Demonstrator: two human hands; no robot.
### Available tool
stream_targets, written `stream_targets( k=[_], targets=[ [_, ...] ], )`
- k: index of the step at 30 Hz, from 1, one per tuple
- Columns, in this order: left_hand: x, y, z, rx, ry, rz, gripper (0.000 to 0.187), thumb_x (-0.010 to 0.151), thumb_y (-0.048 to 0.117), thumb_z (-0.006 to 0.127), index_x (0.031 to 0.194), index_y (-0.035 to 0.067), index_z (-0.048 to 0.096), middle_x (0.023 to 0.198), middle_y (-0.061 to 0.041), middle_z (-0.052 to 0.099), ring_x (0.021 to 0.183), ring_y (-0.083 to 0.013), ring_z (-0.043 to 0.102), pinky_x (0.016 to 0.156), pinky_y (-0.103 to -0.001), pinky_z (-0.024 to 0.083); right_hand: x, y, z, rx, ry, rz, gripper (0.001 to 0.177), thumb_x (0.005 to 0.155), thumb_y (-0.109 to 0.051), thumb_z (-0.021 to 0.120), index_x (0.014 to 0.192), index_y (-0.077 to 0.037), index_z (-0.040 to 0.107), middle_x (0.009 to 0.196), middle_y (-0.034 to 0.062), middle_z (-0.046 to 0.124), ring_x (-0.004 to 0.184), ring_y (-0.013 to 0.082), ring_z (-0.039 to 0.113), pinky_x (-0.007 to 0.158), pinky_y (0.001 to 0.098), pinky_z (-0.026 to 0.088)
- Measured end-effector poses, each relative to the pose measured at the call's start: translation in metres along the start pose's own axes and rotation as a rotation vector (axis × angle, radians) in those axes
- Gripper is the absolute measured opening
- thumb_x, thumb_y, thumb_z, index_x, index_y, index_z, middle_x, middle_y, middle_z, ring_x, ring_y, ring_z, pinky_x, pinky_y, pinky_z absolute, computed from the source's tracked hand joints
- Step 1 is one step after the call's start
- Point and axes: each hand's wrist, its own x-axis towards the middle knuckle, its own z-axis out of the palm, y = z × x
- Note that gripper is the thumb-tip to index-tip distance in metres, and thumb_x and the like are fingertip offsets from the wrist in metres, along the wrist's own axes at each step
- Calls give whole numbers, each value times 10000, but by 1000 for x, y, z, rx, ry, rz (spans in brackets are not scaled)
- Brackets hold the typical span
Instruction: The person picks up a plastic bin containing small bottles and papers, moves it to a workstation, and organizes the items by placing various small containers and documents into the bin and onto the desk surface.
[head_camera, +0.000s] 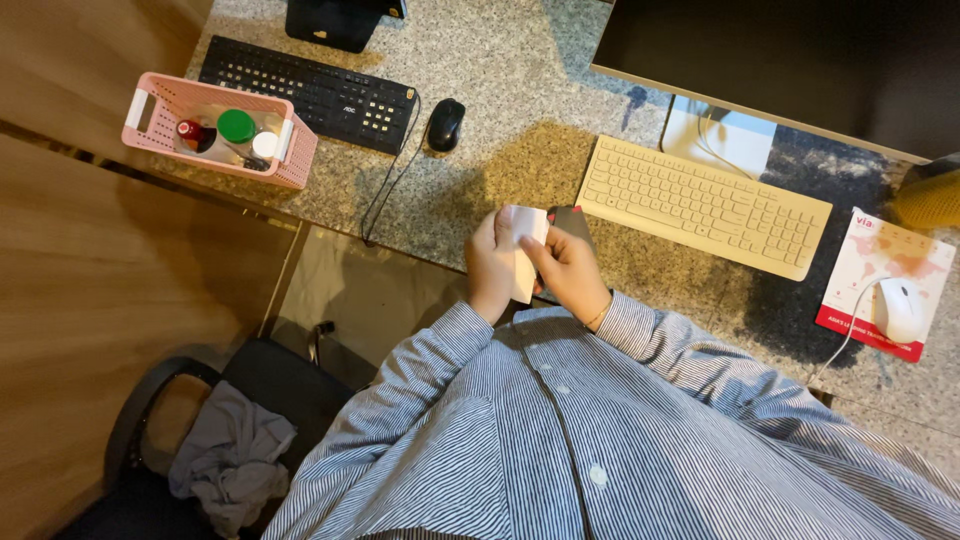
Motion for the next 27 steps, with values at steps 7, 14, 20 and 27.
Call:
stream_targets(
  k=[7,14,20,27],
  targets=[
    [-1,15,-5,251,-18,86,475,1071,423,489,928,15,687,734,-122,708,628,-208,686,577,-370,508,5,6,-8,-15,111,-32,276,1053,-242,585,1023,18,674,712,27,684,529,70,601,482,232,490],
    [-6,21,-5,121,-91,-30,486,1054,439,481,852,36,665,682,-105,698,601,-202,703,554,-345,531,8,20,-16,135,97,71,312,1050,-274,581,1027,19,686,715,47,701,525,89,610,481,246,493],
    [12,20,-6,302,-77,45,467,1023,446,530,910,31,712,734,-96,709,652,-198,691,594,-354,514,26,21,-25,-48,97,-113,295,1068,-244,599,1049,38,686,806,55,699,621,81,597,549,260,485],
    [17,0,1,170,-15,27,422,1055,388,510,921,24,676,747,-130,694,655,-240,668,613,-379,510,15,19,-13,-83,-14,109,307,1051,-270,571,1013,23,655,674,42,666,506,93,592,474,258,478]
  ],
)
